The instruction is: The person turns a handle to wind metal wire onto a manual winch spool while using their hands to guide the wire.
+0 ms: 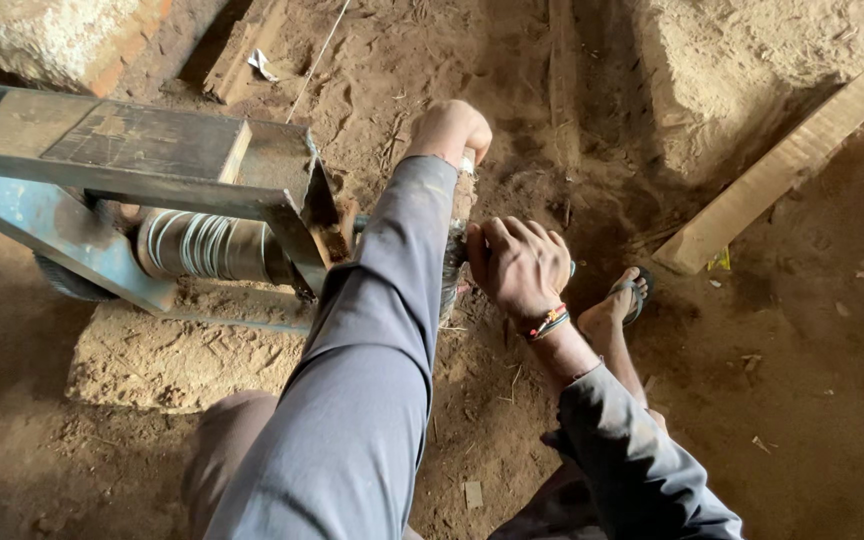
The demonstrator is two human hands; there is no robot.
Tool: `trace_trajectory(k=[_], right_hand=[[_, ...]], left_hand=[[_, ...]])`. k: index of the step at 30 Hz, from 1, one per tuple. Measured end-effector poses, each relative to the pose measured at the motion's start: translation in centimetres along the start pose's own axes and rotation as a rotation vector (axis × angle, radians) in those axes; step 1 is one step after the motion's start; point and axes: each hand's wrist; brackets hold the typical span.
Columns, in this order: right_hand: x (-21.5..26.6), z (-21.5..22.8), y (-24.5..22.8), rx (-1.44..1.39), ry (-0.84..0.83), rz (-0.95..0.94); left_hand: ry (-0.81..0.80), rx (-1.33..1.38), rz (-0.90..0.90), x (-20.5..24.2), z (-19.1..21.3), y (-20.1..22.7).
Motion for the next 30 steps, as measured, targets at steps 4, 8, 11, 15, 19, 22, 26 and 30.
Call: trace_trajectory(k=[4,8,11,15,19,22,26,30], right_hand=[[-1.2,-1.3,1.0,0.012,0.0,0.008],[-3.3,-3.5,2.5,0.002,-0.003,0.029],[-5.2,-4.6,3.3,0.001,-0.03,0.0],[-7.8,-5.2,3.5,0.052,-0.192,-0.076],[-9.8,-6.0,3.8,0.063,-0.266,-0.13],[-10.9,-6.4,4.2,0.07,-0.286,-0.158],[-11.9,-6.7,4.5,0.075,-0.312,-0.193],[-13.5,-7.2,4.6,0.12,-0.509,-0.321]], left_hand=[[0.009,-0.117,-0.044,-1.3,-0.3,0.1],[0.328,-0.052,-0.075,-4.4,-0.7,-0.7],[0.406,0.03,-0.175,-3.5,-1.3,-2.1],[0.507,0.162,-0.304,4.1,-5.5,-5.4],[0.858,0.234,-0.517,12.8,-12.4,-6.5],[0.944,0.208,-0.62,16.5,-16.3,-6.8],[0.901,0.189,-0.631,17.8,-18.7,-8.1],[0.893,0.231,-0.653,19.5,-20.5,-8.6]])
Point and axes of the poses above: each hand's wrist, its own x-axis away from the middle knuckle, its own z-axis out of the back of the hand, y = z × x, and after that the axes turned 11 degrees about -z, right-handed
